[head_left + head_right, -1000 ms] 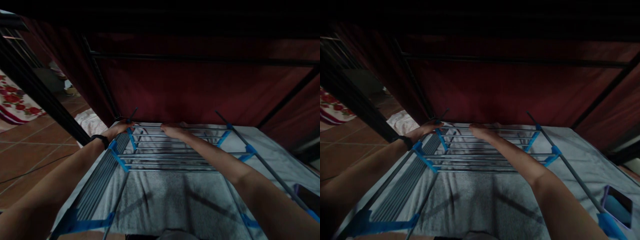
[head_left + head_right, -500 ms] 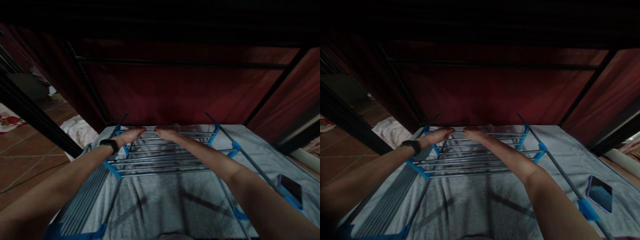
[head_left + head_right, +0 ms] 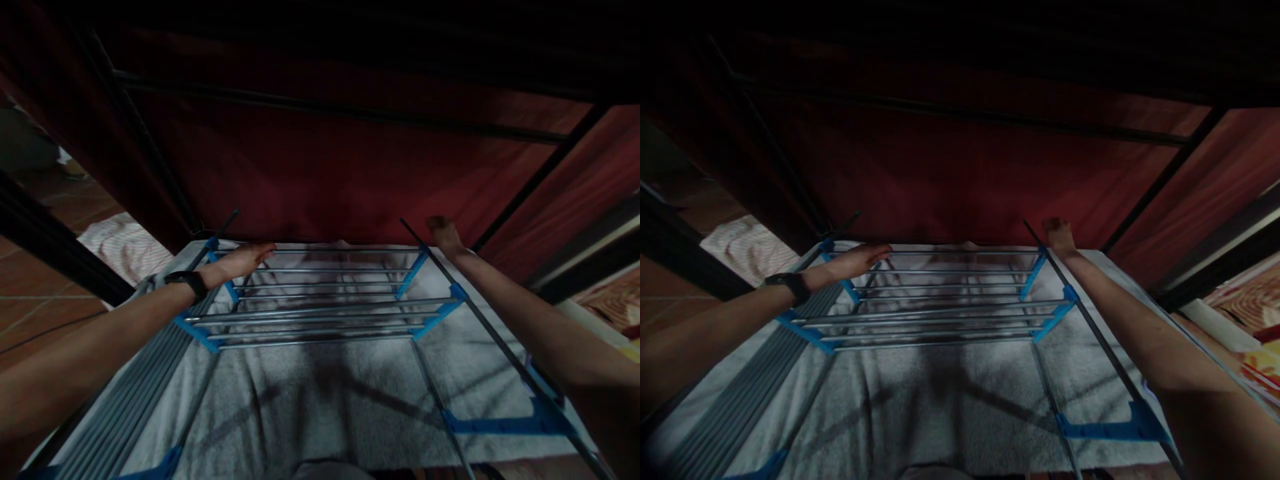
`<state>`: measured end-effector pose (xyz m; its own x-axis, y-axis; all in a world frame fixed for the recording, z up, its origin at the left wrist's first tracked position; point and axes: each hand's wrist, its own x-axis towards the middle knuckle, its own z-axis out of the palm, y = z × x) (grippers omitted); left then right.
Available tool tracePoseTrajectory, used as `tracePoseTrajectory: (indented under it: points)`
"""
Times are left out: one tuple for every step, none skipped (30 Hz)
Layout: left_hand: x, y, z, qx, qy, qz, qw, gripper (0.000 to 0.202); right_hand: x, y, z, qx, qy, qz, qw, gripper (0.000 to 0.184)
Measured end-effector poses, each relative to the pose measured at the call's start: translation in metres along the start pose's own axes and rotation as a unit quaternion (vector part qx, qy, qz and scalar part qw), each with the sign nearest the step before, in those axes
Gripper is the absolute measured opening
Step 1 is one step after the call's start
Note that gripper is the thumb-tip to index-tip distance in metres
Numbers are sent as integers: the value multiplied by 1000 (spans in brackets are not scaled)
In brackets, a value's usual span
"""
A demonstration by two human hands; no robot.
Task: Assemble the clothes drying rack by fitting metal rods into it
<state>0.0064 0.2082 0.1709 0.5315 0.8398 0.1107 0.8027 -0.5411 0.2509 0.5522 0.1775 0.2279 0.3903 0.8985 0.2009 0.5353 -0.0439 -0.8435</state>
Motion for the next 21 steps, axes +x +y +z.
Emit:
tracePoseTrajectory:
  points:
    - [0,0,1,4,-1,2,1000,43,0,9,0,9,-2,26,1000,20]
    - [0,-1,2,8,0,4,1000,43,-2,17,2,12,-8,43,999,23]
    - [-1,-1,2,10,0,6,1000,43,-5,24,5,25,-22,62,998,26]
    - [-1,-2,3,12,2,8,1000,43,-8,30,9,48,-40,84,995,27]
    - [-2,-2,4,14,3,9,1000,44,-11,35,13,78,-59,108,989,27]
    - [-2,-3,4,16,4,8,1000,45,-13,39,16,108,-77,130,983,28]
    - [-3,-3,5,18,6,5,1000,46,-14,41,18,135,-90,150,975,28]
    - [-3,-4,5,20,8,1,1000,47,-14,43,20,155,-97,165,969,28]
    - [-4,-4,5,22,9,-4,1000,48,-13,45,20,164,-99,173,966,29]
    - [-4,-4,5,24,9,-8,1000,49,-12,46,20,163,-95,174,966,29]
    - [-4,-4,5,28,8,-12,1000,50,-10,47,20,160,-92,173,968,28]
    - [-5,-3,4,30,6,-14,999,51,-9,48,19,159,-90,173,968,28]
    - [-5,-3,4,31,3,-14,999,52,-9,50,19,159,-89,172,968,27]
    - [-5,-2,3,30,0,-13,999,52,-9,50,18,158,-88,171,968,26]
    - [-5,-2,3,26,-2,-11,1000,52,-9,51,17,157,-87,170,969,25]
    - [-6,-2,2,22,-3,-10,1000,51,-10,52,17,155,-86,168,970,24]
    - [-6,-1,2,18,-2,-9,1000,50,-11,52,16,152,-84,166,971,23]
    - [-6,-1,2,16,-1,-8,1000,50,-12,52,15,148,-82,165,972,22]
    - [-6,-1,2,15,0,-7,1000,49,-12,52,15,145,-81,163,973,22]
    - [-6,-1,2,16,1,-8,1000,49,-13,51,15,142,-80,161,973,21]
    - [-6,-1,2,18,2,-9,1000,48,-13,50,15,138,-80,159,974,22]
